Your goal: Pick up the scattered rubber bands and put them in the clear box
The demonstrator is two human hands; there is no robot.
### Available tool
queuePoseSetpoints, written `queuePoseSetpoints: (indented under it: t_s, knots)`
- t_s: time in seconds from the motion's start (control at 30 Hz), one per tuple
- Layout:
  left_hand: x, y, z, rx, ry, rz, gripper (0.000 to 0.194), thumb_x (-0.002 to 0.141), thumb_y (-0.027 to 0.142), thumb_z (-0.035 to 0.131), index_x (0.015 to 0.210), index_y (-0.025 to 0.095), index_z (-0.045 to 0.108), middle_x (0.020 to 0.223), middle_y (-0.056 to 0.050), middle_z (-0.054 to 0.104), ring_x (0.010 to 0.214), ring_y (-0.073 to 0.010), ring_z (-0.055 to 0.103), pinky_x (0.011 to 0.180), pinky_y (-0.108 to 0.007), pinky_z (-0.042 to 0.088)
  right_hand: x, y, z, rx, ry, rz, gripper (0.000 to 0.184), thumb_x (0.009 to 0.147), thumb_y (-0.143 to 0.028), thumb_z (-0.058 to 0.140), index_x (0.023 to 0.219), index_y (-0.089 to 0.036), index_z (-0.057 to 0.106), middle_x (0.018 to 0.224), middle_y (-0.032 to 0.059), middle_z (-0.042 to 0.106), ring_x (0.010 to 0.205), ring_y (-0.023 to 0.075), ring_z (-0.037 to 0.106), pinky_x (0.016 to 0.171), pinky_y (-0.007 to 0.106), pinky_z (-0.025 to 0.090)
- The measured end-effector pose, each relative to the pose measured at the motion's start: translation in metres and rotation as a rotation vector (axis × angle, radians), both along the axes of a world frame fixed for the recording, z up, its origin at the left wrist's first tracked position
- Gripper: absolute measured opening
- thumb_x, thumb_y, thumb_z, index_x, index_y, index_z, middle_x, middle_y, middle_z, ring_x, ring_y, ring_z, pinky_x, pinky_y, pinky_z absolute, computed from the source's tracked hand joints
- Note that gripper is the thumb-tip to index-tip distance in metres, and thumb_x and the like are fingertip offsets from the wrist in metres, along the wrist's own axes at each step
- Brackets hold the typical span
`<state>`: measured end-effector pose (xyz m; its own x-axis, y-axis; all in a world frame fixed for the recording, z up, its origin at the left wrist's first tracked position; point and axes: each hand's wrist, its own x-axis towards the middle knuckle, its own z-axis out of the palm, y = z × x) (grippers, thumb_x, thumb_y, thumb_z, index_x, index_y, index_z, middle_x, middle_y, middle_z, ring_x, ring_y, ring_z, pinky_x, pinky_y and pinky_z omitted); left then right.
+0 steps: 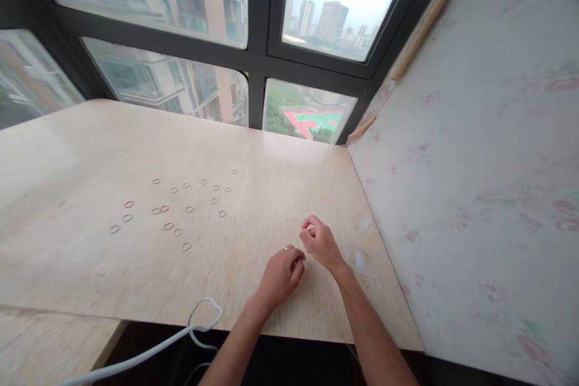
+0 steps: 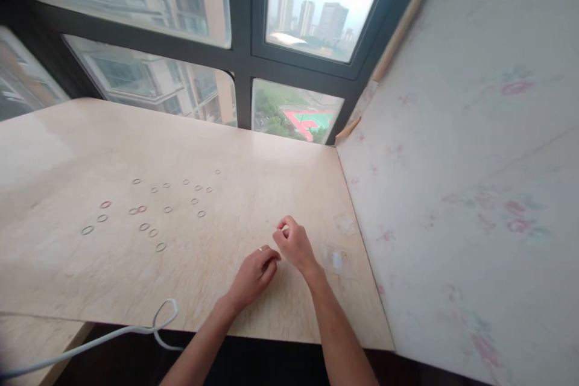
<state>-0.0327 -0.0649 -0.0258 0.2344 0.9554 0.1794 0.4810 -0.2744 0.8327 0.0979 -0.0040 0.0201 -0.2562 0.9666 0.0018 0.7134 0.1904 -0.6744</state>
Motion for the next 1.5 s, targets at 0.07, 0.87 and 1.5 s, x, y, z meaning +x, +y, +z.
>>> queuePoseSetpoints:
  t_s: [0.07, 0.87, 1.5]
  knots:
    - [-0.001, 0.0, 0.001, -0.001, 0.027, -0.012, 0.018, 0.087, 0.015, 0.042, 0.089, 0.018, 0.06, 0.082, -0.004, 0.061, 0.075, -0.0174, 0.057, 0.069, -0.029, 0.042, 0.026, -0.018, 0.0, -0.096, 0.234, -0.115, 0.008, 0.081, -0.026, 0.036, 0.084, -0.022, 0.042, 0.043, -0.0122, 0.039, 0.034, 0.008, 0.034, 0.037, 0.017, 0.025]
    - [0.0, 0.002, 0.001, -0.002, 0.083, -0.04, 0.02, 0.09, 0.021, 0.041, 0.092, 0.02, 0.061, 0.084, -0.004, 0.063, 0.075, -0.0173, 0.059, 0.069, -0.03, 0.046, 0.154, -0.056, -0.002, -0.026, -0.228, -0.553, 0.03, 0.088, -0.039, 0.042, 0.091, -0.02, 0.065, 0.059, 0.0009, 0.065, 0.052, 0.0183, 0.059, 0.05, 0.025, 0.037]
    - [0.001, -0.001, 0.003, -0.043, 0.078, -0.018, 0.018, 0.089, 0.017, 0.043, 0.092, 0.019, 0.061, 0.083, -0.004, 0.06, 0.076, -0.0163, 0.056, 0.071, -0.028, 0.042, 0.083, -0.104, -0.045, 0.096, -0.023, -0.247, 0.036, 0.092, -0.045, 0.045, 0.094, -0.022, 0.072, 0.082, 0.0071, 0.075, 0.065, 0.0225, 0.07, 0.058, 0.028, 0.05]
